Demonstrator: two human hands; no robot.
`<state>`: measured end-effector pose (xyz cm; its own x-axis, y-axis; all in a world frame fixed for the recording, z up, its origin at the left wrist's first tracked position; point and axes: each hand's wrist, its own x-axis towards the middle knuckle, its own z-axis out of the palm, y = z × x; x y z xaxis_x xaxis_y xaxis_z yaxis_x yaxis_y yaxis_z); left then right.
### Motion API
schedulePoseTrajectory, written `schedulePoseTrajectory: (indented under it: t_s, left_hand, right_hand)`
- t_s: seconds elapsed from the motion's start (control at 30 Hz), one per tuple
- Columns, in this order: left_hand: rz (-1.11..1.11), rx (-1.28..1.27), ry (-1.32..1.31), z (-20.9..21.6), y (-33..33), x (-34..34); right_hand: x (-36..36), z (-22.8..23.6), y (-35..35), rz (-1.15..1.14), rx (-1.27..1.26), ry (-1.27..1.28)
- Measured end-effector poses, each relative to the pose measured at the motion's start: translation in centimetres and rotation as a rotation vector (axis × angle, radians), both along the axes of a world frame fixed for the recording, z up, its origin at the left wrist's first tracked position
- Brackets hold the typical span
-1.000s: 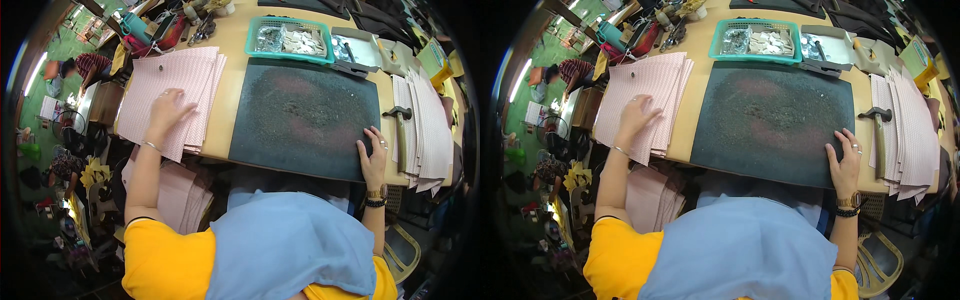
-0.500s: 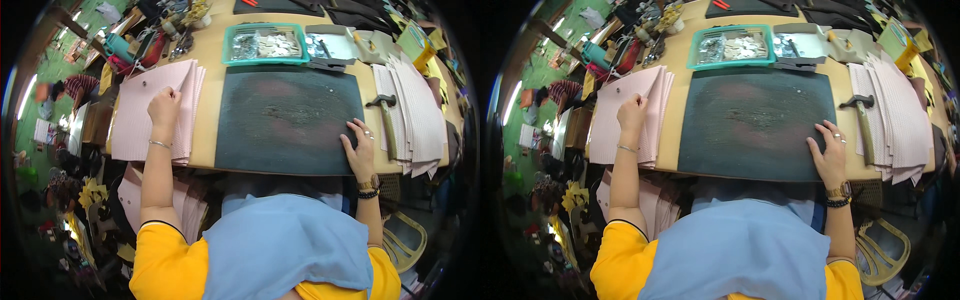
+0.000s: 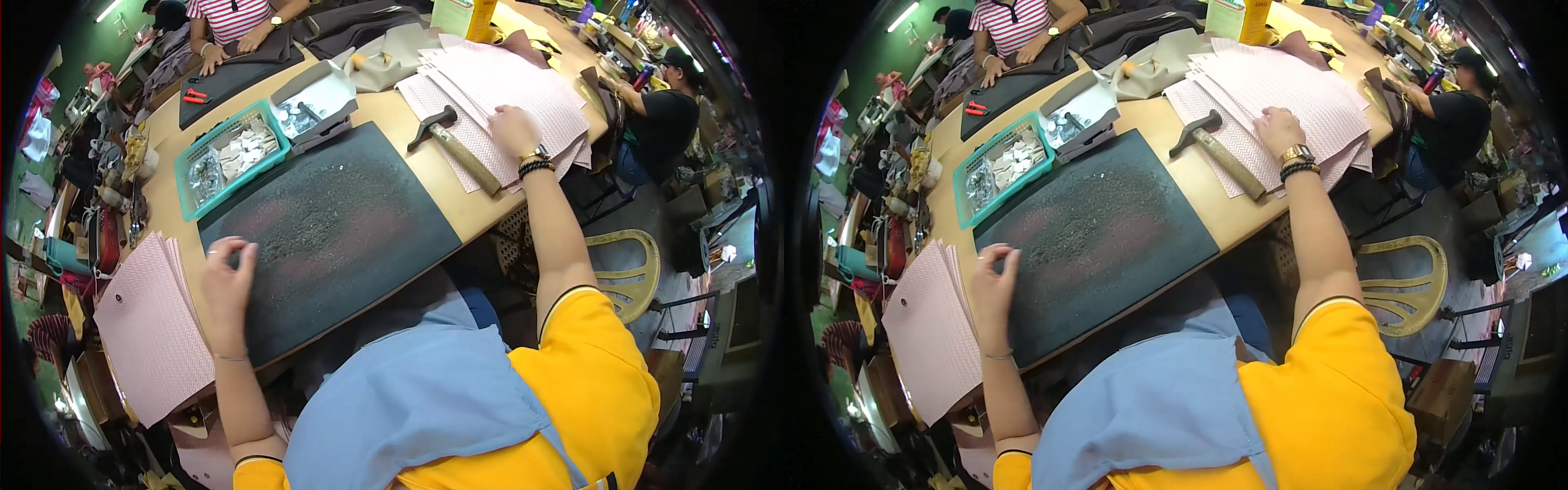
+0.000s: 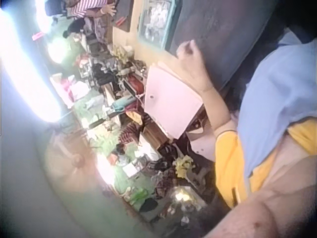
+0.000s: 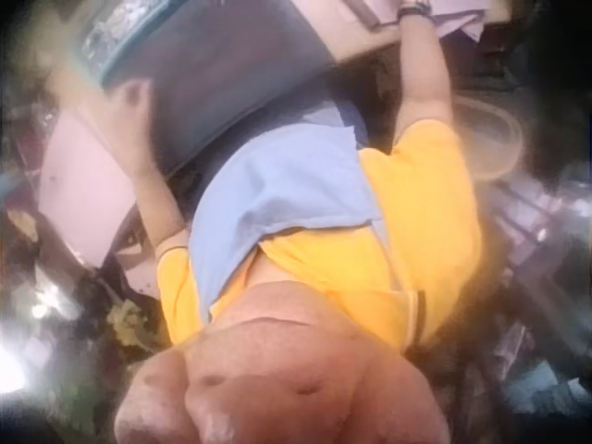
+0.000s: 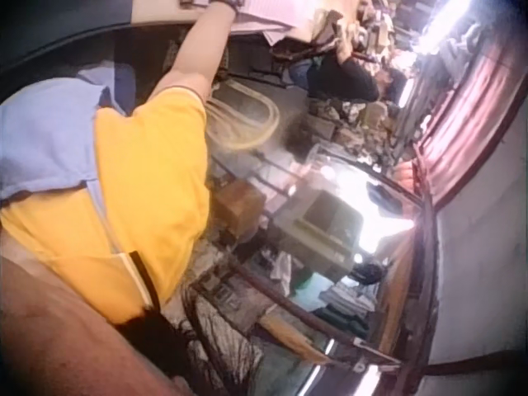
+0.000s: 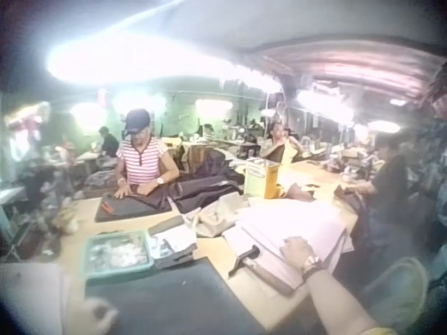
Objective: The person assembles leather pieces by manually placing metal fasteners into pre-drilled holes and securing them using a hammer on a workshop table.
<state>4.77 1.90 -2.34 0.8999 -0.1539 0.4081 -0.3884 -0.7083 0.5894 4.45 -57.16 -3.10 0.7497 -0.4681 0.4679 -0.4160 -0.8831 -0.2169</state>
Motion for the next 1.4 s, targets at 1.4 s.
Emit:
schedulePoseTrajectory:
  t_s: [1.4]
  left_hand:
    - [0.159, -0.042, 0.728, 1.6, 11.2, -1.3]
  right_hand:
    - [4.0, -2.4, 31.5, 1.096, 0.42, 0.128]
